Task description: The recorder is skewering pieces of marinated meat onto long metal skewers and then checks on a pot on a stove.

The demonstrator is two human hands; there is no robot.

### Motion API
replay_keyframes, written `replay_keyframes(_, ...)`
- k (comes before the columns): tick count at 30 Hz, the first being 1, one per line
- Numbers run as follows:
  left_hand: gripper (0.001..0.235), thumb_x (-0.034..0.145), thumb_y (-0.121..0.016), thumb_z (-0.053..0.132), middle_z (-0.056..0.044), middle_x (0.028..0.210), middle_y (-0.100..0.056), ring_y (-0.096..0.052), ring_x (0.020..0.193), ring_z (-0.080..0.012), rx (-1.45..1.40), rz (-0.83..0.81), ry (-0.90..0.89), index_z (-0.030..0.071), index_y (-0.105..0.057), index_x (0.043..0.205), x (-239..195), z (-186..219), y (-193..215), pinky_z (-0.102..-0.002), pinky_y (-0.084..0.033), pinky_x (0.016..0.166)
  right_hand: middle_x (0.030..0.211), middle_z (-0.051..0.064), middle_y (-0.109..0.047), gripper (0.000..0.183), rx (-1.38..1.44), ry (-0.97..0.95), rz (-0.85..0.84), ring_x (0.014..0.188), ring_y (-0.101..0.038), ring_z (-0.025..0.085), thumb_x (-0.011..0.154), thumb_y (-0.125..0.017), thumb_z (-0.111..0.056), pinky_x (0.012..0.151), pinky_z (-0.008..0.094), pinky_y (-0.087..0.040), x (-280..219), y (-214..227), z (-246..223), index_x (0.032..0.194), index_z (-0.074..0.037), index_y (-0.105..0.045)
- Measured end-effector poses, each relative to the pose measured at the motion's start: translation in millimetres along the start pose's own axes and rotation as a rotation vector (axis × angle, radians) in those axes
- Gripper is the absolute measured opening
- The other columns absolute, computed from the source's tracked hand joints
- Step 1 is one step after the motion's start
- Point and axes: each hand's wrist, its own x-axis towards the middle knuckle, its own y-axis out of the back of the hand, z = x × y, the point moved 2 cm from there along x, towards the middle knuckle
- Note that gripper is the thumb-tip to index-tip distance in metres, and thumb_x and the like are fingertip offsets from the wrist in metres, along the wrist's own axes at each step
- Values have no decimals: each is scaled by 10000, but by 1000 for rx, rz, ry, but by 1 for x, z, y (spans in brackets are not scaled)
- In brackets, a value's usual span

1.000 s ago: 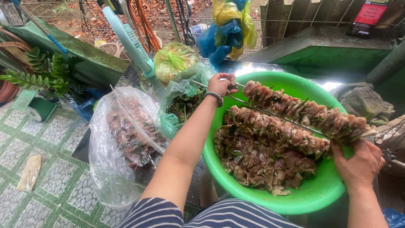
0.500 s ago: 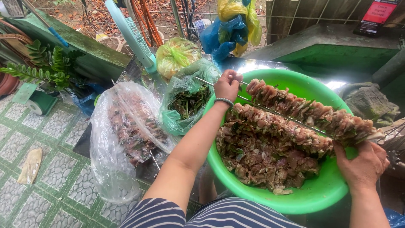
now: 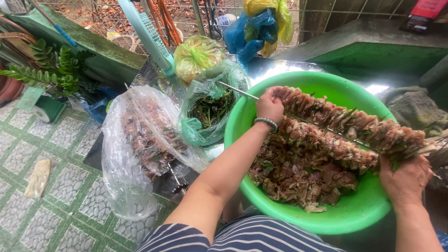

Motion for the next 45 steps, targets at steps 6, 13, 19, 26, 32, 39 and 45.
replay_keyframes(6,356,908,-465,-119,-114,1108,-769,-745,1026,-153,36,-4,43,-1,-675,1169,-25,25,-26,-266,-590,934,1139,246,-678,381,169,-64,-127,1085,-591,426,1183,-637,-403,1007,513,-476,18,25,-24,1136,-25,-664)
replay_keyframes(13,358,866,-505,-75,-112,1030,-786,-769,967,-180,122,56,29,48,-696,1143,-43,38,-36,-303,-606,883,1146,293,-650,417,223,-97,-97,1134,-597,462,1143,-639,-396,1043,553,-472,18,34,-30,1176,19,-626)
replay_keyframes(19,332,877,-546,-51,-139,1018,-785,-767,966,-266,306,74,1,87,-719,1123,-54,65,-34,-355,-603,893,1187,281,-645,380,216,-92,-108,1132,-596,468,1102,-637,-368,1014,559,-462,22,50,-40,1203,-2,-637)
replay_keyframes(26,549,814,-512,-116,-163,1253,-746,-715,1154,-256,1,-286,-104,81,-662,1303,3,-33,-28,-347,-550,1014,1235,254,-645,437,242,-92,-122,1236,-577,453,1027,-689,-388,1086,536,-435,26,44,-39,1239,-10,-630)
replay_keyframes(32,534,873,-655,-43,-146,1245,-675,-699,982,-216,193,-42,16,75,-555,1383,-61,54,11,-350,-594,836,1340,249,-606,551,347,-72,44,1333,-507,431,998,-751,-255,1126,534,-392,13,86,-67,1430,6,-530)
replay_keyframes(39,157,929,-701,22,-58,974,-774,-725,872,-136,115,121,-43,39,-725,1083,-118,-12,40,-283,-593,795,1050,87,-618,229,210,79,135,964,-614,278,1083,-738,-64,890,428,-459,-20,123,-136,1232,-72,-565)
replay_keyframes(45,87,952,-698,48,-51,892,-721,-654,698,-115,-143,141,287,46,-716,1037,-112,-14,46,-260,-546,594,1128,102,-680,299,-116,271,-775,1021,-680,323,868,-625,-183,791,466,-585,-11,63,-193,1163,-220,-658)
